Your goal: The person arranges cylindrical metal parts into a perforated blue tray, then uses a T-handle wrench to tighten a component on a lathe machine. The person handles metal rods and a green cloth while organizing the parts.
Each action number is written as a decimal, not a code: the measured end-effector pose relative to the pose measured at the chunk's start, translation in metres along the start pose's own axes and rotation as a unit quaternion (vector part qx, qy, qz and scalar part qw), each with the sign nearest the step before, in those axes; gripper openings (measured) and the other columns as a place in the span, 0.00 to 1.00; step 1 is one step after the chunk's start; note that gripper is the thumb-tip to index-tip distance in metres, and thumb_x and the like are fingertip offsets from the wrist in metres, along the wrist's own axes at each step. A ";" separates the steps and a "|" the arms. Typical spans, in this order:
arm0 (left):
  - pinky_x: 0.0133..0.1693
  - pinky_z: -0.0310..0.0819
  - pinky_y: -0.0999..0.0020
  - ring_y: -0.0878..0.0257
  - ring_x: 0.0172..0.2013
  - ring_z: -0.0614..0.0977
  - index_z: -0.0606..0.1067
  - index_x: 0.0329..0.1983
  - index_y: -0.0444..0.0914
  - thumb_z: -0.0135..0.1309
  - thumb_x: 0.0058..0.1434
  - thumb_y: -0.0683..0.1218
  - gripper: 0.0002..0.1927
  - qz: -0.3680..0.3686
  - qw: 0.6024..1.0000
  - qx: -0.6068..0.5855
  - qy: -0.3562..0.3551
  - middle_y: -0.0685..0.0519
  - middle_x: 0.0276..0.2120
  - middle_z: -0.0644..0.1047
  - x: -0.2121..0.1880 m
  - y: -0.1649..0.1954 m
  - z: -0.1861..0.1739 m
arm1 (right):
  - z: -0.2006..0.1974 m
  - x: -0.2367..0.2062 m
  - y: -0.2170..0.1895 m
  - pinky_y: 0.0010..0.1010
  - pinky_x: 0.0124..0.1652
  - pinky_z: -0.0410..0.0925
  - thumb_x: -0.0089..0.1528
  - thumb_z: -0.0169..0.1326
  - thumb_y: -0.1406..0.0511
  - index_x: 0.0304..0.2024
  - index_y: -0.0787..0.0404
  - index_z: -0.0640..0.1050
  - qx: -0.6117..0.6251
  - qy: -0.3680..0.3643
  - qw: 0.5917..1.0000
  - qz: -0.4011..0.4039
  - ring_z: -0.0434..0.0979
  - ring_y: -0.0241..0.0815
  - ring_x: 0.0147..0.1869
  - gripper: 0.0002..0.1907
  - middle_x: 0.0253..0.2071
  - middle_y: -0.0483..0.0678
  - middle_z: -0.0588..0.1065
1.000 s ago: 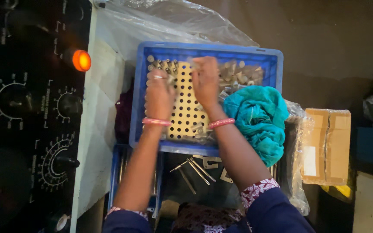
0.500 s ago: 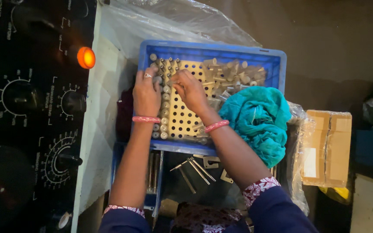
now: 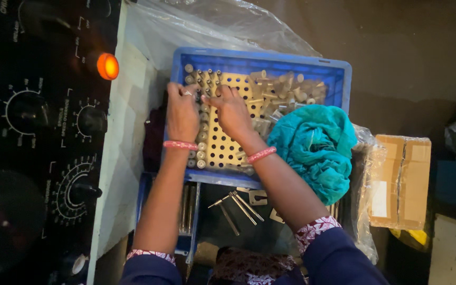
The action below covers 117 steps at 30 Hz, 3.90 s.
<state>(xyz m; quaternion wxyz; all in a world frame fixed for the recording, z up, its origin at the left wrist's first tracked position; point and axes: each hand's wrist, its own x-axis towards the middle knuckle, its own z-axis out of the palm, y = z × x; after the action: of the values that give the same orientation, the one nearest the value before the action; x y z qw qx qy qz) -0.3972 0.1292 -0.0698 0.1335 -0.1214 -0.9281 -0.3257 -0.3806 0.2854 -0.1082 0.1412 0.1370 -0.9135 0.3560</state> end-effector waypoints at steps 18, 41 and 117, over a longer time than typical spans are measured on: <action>0.42 0.73 0.49 0.40 0.41 0.79 0.75 0.39 0.35 0.59 0.58 0.42 0.08 0.025 0.998 0.060 -0.015 0.44 0.39 0.77 0.004 0.002 -0.010 | -0.054 0.004 0.042 0.48 0.46 0.64 0.59 0.58 0.67 0.41 0.56 0.80 -0.139 0.080 0.979 0.124 0.71 0.56 0.51 0.08 0.44 0.47 0.75; 0.47 0.75 0.53 0.45 0.50 0.78 0.78 0.33 0.31 0.51 0.63 0.41 0.09 0.027 0.986 0.163 -0.019 0.43 0.53 0.76 -0.001 -0.005 0.017 | -0.046 -0.003 0.056 0.50 0.48 0.67 0.58 0.53 0.74 0.41 0.64 0.78 -0.083 0.112 0.974 0.181 0.73 0.64 0.50 0.09 0.44 0.58 0.72; 0.43 0.76 0.57 0.49 0.40 0.82 0.78 0.43 0.35 0.55 0.67 0.42 0.06 0.022 0.999 0.021 0.027 0.44 0.41 0.80 0.031 0.019 0.032 | -0.020 0.012 0.063 0.19 0.36 0.68 0.65 0.61 0.70 0.45 0.63 0.77 0.337 0.114 0.910 0.211 0.73 0.26 0.36 0.08 0.35 0.39 0.77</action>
<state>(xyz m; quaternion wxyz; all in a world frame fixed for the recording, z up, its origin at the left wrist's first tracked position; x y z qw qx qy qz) -0.4258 0.1681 -0.0732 0.1679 -0.1301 -0.9280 -0.3059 -0.4100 0.3419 -0.1283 0.1115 -0.0608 -0.7244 0.6776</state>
